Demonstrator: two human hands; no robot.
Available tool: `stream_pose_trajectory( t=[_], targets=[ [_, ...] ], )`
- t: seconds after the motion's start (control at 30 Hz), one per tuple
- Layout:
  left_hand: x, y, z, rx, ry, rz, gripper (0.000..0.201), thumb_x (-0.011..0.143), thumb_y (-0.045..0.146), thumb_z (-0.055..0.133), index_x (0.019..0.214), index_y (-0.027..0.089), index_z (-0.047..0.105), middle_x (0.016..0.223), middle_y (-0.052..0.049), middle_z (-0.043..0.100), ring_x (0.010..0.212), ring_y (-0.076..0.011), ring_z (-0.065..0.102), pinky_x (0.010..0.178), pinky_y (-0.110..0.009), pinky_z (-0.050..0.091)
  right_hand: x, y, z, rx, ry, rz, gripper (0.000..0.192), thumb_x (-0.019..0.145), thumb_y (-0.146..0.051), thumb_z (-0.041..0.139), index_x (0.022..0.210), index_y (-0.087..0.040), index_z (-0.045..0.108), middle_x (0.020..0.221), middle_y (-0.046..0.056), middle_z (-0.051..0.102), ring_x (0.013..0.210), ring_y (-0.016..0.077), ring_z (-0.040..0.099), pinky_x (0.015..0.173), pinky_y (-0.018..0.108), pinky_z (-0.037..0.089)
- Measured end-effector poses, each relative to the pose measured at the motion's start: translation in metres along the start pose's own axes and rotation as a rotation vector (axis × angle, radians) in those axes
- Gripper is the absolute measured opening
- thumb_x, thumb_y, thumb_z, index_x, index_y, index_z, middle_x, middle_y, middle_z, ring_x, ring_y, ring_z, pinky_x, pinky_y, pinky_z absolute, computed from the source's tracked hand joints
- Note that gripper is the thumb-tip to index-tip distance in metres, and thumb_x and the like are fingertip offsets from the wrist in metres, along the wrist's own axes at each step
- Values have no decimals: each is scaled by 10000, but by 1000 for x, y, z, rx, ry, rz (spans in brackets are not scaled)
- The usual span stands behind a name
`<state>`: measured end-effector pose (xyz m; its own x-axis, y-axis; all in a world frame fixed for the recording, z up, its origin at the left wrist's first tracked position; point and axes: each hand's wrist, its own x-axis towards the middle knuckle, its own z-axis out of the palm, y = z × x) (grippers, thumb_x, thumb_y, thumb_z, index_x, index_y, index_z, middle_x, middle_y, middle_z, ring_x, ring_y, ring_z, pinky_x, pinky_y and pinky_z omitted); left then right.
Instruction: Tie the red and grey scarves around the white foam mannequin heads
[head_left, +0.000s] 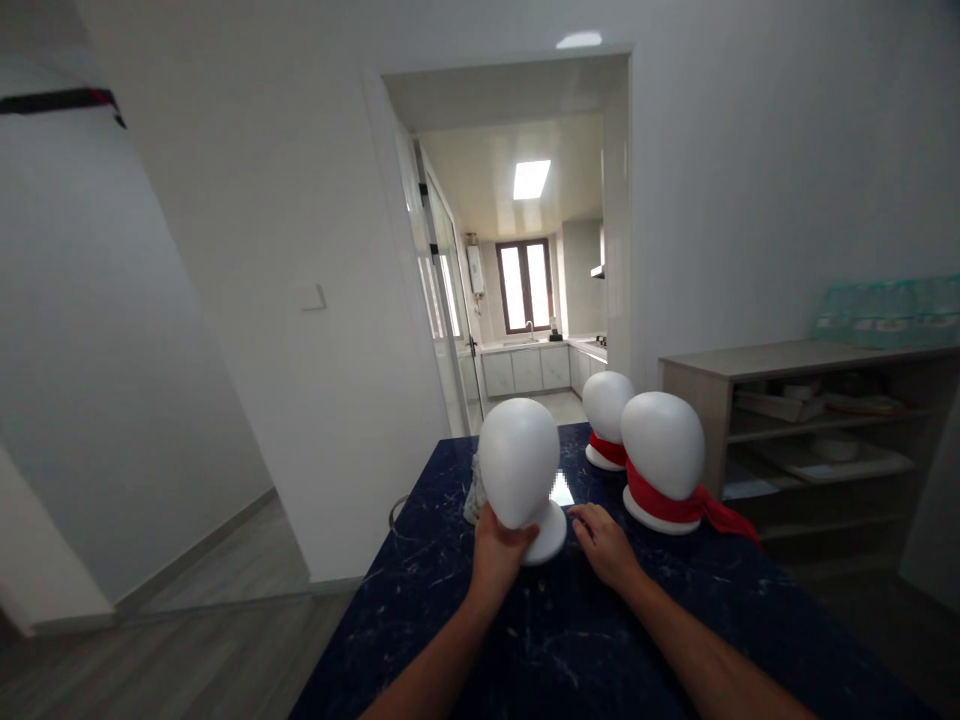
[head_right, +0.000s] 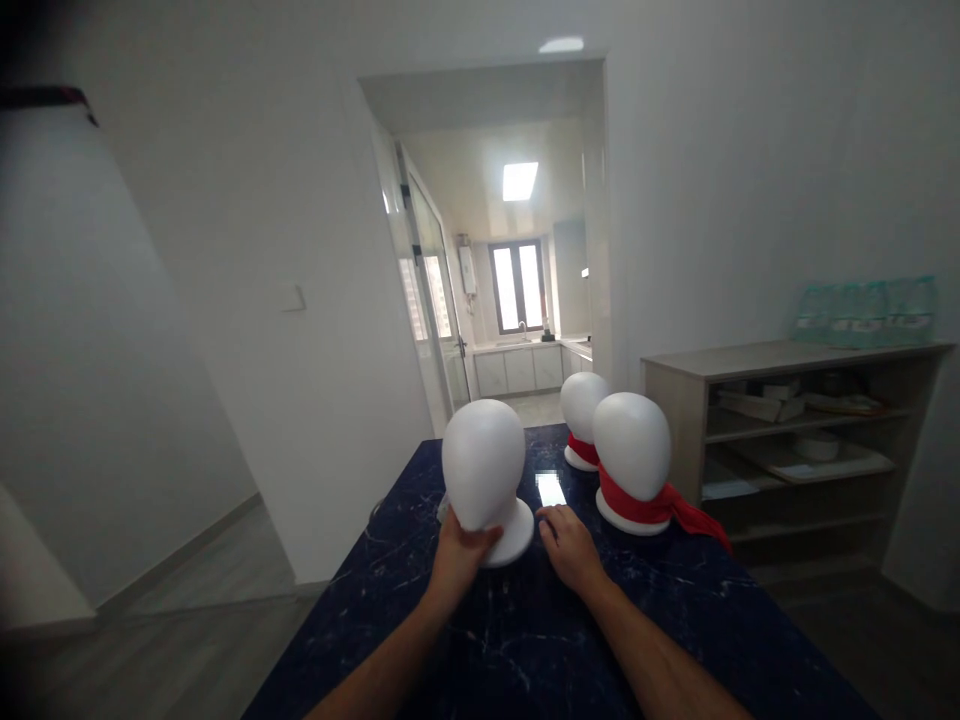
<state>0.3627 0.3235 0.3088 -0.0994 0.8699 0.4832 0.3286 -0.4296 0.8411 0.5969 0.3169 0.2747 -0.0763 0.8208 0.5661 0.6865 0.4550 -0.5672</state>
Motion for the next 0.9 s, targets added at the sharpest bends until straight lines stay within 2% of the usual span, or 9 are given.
stream_pose_trajectory(
  t=[0.1,0.27,0.33,0.47,0.9],
  targets=[
    [-26,5,13,17,0,-3,761,630,331,895,1330,206,627,1287,-131,720,1227,-362,662,1044,-455,523,1,4,1,38,6,-35,383,1008,-225,402,1257,-232,692,1163,91,697,1117,240,624,1016,373,469],
    [-47,5,21,108,-1,-16,653,641,305,874,1244,197,647,1228,-121,717,1193,-335,653,1022,-432,509,0,3,3,-18,-78,-77,295,949,-176,436,951,-228,726,1038,72,704,1058,240,610,978,360,461],
    [-50,5,21,159,-7,-9,624,649,284,860,1227,197,643,1209,-114,707,1174,-326,645,1012,-425,500,0,2,5,-43,-118,-85,271,940,-171,444,885,-226,704,1027,68,703,1057,242,599,985,365,450],
    [-52,4,20,217,-10,-21,537,666,285,844,1160,206,648,1150,-98,701,1121,-311,645,973,-407,497,0,5,7,-50,-159,-82,250,928,-163,451,912,-231,691,1043,55,703,1062,238,583,989,365,434],
    [-57,5,20,340,-26,-36,562,688,373,844,1177,211,620,1162,-106,667,1123,-322,613,961,-401,464,1,7,8,-60,-177,-70,265,936,-175,458,916,-237,715,1067,51,718,1070,240,584,998,366,421]
  ],
)
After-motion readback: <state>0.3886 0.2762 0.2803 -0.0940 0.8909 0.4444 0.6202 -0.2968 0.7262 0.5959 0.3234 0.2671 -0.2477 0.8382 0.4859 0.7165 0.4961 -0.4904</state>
